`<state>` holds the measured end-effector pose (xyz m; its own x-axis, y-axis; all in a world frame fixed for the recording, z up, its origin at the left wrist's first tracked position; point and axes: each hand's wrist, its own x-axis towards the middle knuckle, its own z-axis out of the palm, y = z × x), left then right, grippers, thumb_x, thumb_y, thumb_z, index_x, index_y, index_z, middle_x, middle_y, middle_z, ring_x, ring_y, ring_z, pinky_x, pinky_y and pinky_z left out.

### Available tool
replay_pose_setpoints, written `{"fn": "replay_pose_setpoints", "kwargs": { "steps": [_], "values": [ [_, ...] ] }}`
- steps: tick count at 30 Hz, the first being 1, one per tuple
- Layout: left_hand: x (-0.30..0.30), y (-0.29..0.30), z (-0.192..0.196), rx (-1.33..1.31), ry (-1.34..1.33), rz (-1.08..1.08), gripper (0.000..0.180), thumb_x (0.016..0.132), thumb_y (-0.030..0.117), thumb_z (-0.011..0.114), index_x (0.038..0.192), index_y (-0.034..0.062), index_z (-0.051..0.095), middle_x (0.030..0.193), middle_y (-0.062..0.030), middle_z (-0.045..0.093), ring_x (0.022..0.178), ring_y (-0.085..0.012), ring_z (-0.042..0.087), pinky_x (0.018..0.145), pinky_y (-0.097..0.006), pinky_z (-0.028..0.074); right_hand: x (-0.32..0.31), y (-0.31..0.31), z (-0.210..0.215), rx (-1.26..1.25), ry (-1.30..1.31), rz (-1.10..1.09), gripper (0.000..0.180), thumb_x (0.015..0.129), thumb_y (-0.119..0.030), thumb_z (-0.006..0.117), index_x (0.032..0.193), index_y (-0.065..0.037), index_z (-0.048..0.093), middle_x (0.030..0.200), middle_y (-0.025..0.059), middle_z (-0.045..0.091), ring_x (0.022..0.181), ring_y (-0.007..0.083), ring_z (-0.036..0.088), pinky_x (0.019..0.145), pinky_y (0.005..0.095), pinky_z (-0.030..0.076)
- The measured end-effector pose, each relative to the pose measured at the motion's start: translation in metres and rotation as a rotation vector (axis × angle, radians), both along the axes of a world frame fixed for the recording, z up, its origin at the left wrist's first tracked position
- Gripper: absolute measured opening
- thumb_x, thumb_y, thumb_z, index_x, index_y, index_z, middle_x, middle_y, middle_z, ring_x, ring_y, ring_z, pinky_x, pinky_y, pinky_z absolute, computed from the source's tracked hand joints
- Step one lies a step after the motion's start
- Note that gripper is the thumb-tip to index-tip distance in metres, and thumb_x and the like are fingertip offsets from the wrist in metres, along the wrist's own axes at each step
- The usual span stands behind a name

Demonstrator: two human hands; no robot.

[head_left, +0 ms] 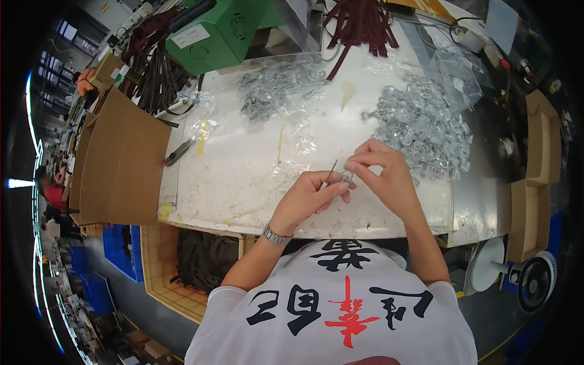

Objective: The person assembles small metal keychains by hand at a factory workstation. They pick up a metal ring and a small metal piece, connect them, and place the finished assembly into a cardboard box. The process is repetitive, involving picking, connecting, and placing items one by one.

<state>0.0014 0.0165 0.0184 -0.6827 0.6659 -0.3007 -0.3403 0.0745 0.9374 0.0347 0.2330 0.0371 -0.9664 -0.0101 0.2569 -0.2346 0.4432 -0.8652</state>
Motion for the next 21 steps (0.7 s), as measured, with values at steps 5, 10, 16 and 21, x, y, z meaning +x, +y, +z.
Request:
{"fn": "replay_pose_setpoints", "kwargs": {
  "steps": [5,10,16,21],
  "values": [
    [0.001,0.000,0.005,-0.015,0.007,0.005,0.025,0.104,0.016,0.067,0.119,-0.0027,0.075,0.086,-0.0022,0.074,0.054,-0.0001,0.040,0.049,-0.019,0.031,0.000,-0.002,-0.002,-0.264,-0.203,-0.043,0.015,0.099,-0.011,0.073,0.102,0.002,0.079,0.089,0.0045,0.073,0.078,0.0107,0.065,0.071,0.0256,0.052],
    [0.000,-0.003,0.002,-0.020,0.010,0.071,0.023,0.104,0.017,0.068,0.118,-0.0005,0.075,0.084,-0.0009,0.074,0.054,0.0000,0.040,0.049,-0.019,0.032,-0.002,-0.003,-0.019,-0.530,-0.255,-0.042,0.023,0.105,-0.015,0.068,0.116,0.003,0.077,0.093,0.0052,0.074,0.079,0.0096,0.064,0.073,0.0245,0.052],
    [0.000,0.000,0.007,-0.088,0.113,0.107,0.020,0.103,0.019,0.069,0.109,0.0025,0.078,0.082,0.0010,0.076,0.056,0.0007,0.042,0.050,-0.019,0.034,0.012,-0.031,-0.042,-0.855,-0.384,0.082,0.035,0.109,-0.024,0.063,0.121,0.007,0.075,0.102,0.0099,0.077,0.090,0.0138,0.071,0.083,0.0280,0.057],
    [-0.004,-0.016,0.009,-0.208,0.213,0.107,0.023,0.102,0.014,0.069,0.119,-0.0006,0.075,0.087,-0.0008,0.077,0.056,0.0012,0.037,0.050,-0.018,0.030,0.012,-0.030,-0.041,-0.993,-0.411,-0.033,0.037,0.108,-0.029,0.064,0.115,0.004,0.077,0.109,0.0136,0.079,0.098,0.0175,0.075,0.091,0.0324,0.059]
  ]
}}
